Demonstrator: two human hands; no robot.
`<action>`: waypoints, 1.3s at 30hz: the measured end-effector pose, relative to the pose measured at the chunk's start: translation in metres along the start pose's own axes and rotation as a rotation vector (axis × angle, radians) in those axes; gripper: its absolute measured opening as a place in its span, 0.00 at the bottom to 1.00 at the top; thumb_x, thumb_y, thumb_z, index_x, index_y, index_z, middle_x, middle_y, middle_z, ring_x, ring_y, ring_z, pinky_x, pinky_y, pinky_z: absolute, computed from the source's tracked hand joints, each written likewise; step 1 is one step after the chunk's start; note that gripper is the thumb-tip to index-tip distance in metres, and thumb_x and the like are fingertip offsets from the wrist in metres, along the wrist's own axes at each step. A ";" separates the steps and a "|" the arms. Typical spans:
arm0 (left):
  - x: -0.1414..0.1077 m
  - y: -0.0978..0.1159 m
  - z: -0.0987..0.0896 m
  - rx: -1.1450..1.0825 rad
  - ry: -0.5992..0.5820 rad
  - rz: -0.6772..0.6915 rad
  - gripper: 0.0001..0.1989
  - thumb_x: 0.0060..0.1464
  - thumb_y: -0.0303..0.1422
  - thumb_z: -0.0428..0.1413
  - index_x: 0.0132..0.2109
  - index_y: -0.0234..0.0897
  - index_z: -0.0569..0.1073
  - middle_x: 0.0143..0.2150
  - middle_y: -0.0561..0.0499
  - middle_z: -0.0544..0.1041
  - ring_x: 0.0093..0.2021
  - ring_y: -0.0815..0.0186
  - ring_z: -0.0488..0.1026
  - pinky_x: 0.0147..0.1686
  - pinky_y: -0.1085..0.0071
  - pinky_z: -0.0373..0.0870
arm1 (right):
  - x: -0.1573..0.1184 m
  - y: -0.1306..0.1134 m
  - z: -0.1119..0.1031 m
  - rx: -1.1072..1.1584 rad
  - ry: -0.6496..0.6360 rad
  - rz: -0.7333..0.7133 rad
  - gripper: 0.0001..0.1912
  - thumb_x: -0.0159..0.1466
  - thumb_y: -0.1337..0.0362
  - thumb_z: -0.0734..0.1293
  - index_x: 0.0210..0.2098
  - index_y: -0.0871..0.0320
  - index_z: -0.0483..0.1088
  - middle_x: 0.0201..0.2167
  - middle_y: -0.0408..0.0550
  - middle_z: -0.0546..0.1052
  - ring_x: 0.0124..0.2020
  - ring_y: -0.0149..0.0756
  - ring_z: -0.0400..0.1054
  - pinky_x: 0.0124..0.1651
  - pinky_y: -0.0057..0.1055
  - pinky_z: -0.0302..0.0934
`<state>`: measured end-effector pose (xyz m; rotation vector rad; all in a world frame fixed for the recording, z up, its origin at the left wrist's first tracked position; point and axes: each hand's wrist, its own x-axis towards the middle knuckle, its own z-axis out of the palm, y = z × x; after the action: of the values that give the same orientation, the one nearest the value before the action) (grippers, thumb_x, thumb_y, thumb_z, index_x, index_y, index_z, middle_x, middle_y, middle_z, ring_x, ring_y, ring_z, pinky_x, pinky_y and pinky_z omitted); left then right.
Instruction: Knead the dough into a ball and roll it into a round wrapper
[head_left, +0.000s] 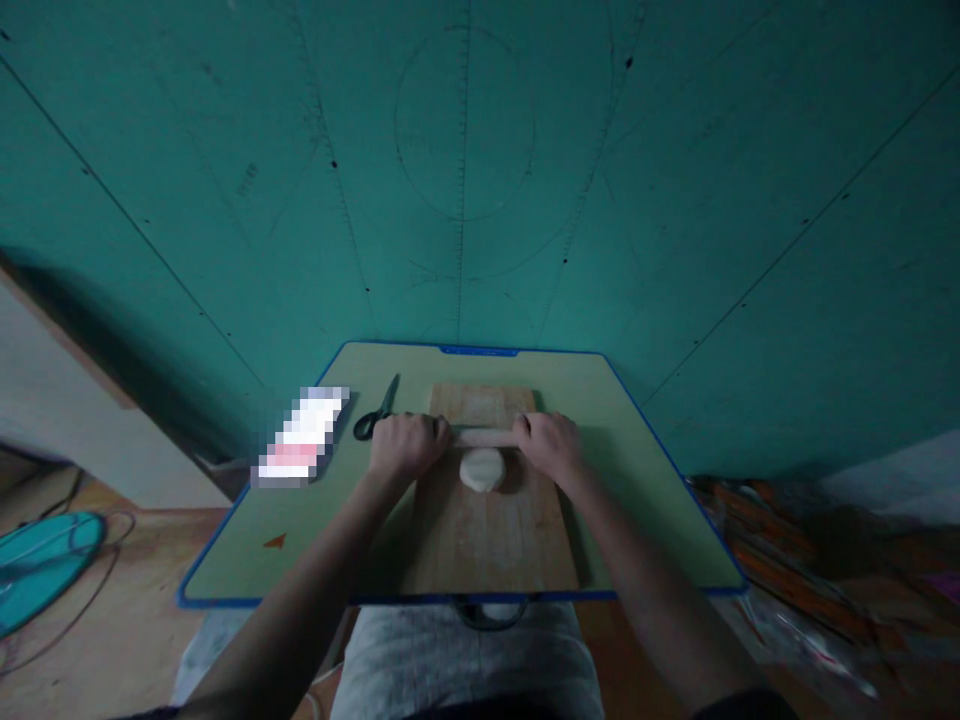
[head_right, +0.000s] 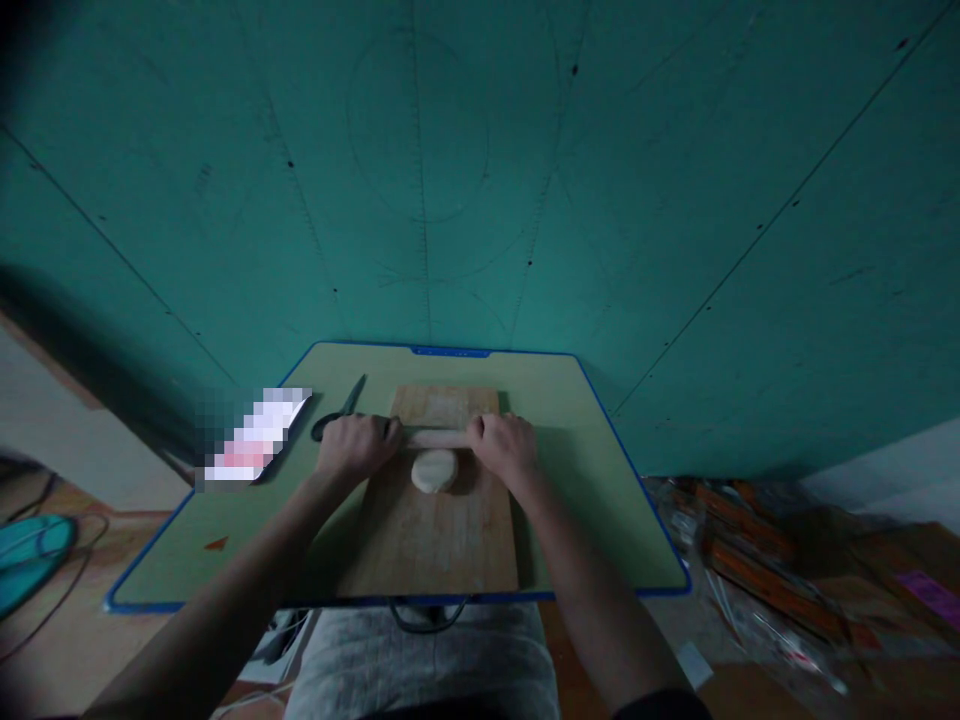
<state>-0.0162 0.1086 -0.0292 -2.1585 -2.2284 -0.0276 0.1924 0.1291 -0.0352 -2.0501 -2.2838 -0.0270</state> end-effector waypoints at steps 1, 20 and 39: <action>0.000 -0.001 0.001 0.001 0.007 0.007 0.32 0.64 0.41 0.36 0.37 0.30 0.82 0.35 0.32 0.81 0.40 0.47 0.80 0.35 0.62 0.69 | -0.001 0.000 0.001 0.004 0.013 0.005 0.25 0.72 0.58 0.52 0.40 0.59 0.80 0.39 0.58 0.82 0.41 0.44 0.77 0.43 0.34 0.63; -0.006 -0.002 -0.020 -0.120 0.126 0.043 0.27 0.65 0.39 0.39 0.37 0.35 0.82 0.39 0.39 0.83 0.41 0.54 0.80 0.35 0.67 0.67 | 0.002 0.012 -0.036 -0.115 -0.163 -0.251 0.18 0.71 0.62 0.56 0.47 0.54 0.76 0.45 0.54 0.81 0.45 0.44 0.76 0.41 0.32 0.61; -0.010 -0.004 -0.010 -0.001 -0.048 0.172 0.22 0.65 0.35 0.42 0.48 0.33 0.80 0.40 0.33 0.81 0.43 0.47 0.79 0.36 0.61 0.69 | -0.006 0.013 -0.018 -0.266 -0.184 -0.388 0.18 0.69 0.70 0.56 0.51 0.60 0.73 0.44 0.60 0.80 0.46 0.47 0.75 0.40 0.35 0.64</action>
<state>-0.0193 0.0976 -0.0199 -2.3671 -2.0580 0.0286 0.2071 0.1236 -0.0179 -1.7373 -2.9013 -0.1796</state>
